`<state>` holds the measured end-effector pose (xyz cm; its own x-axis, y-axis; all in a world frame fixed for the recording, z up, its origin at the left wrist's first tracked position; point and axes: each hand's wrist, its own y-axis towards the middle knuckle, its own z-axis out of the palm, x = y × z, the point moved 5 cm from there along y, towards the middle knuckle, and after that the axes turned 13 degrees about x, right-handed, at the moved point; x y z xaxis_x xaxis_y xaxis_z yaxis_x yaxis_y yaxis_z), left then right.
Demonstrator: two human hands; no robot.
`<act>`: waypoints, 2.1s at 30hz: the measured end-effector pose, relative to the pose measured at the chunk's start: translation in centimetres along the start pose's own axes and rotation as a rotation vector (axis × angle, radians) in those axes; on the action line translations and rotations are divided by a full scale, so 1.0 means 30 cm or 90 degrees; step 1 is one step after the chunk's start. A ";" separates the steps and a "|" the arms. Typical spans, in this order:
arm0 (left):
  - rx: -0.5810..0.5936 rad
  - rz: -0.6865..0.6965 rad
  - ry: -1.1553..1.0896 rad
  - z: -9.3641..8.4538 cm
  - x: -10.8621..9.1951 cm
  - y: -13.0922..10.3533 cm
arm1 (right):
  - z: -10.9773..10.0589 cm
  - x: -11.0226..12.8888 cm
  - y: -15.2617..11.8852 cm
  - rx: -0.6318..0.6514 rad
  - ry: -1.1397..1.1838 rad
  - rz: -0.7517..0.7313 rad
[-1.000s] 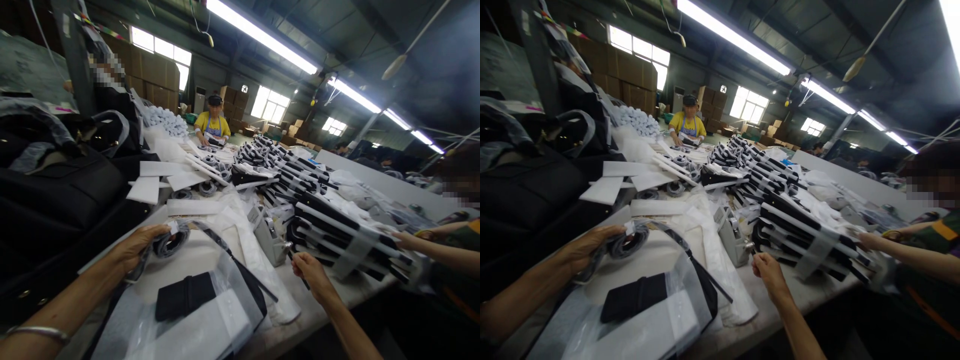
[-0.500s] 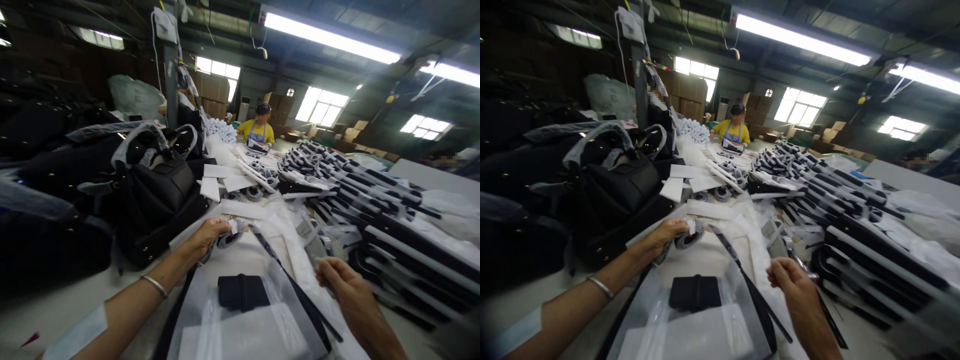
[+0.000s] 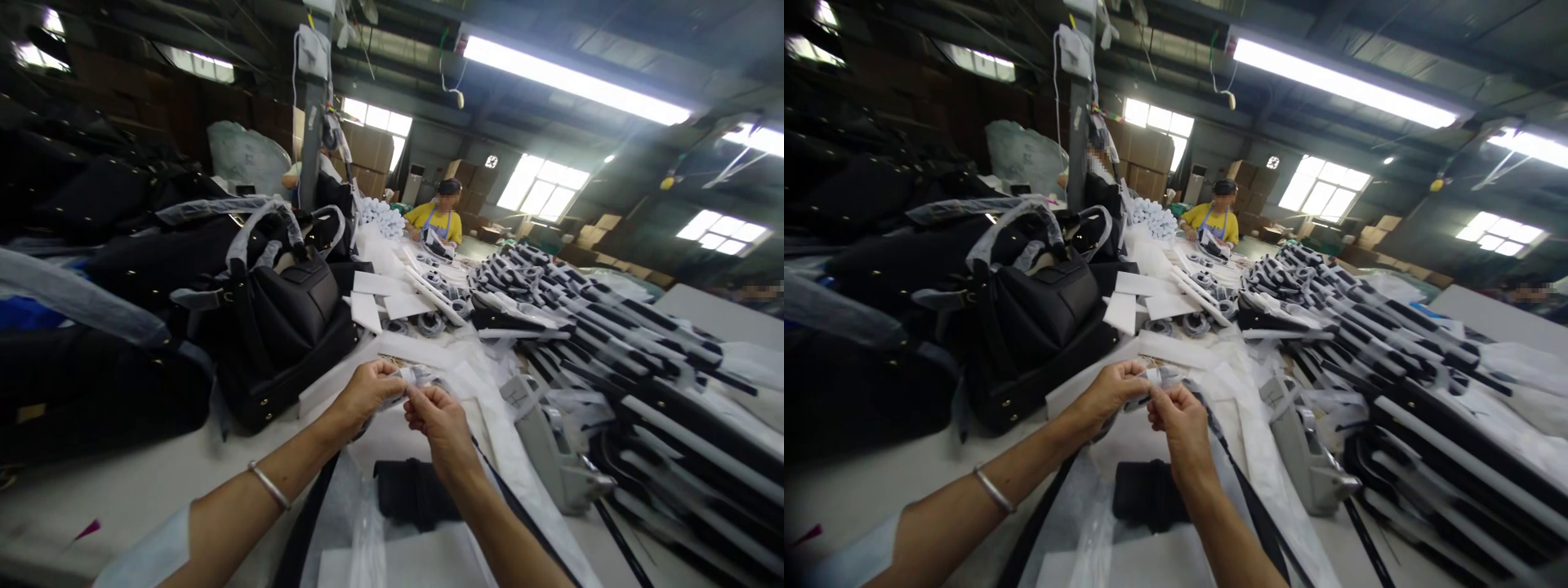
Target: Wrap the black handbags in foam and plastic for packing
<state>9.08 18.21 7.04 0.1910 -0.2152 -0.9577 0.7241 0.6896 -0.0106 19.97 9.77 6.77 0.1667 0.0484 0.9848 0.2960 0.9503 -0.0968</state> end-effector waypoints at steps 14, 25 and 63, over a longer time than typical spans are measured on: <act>0.038 -0.038 -0.022 -0.016 -0.007 -0.014 | -0.012 0.016 0.011 -0.001 -0.104 -0.022; 0.089 -0.069 -0.103 -0.039 0.006 -0.006 | -0.021 0.064 0.022 -0.110 -0.436 -0.164; 0.105 -0.072 0.523 -0.162 -0.079 -0.150 | -0.125 0.151 0.224 0.292 -1.065 -0.021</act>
<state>2.15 18.97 7.95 -0.3852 0.3378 -0.8588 0.8091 0.5711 -0.1383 26.25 15.23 10.03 -0.9963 -0.0127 0.0851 -0.0396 0.9460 -0.3217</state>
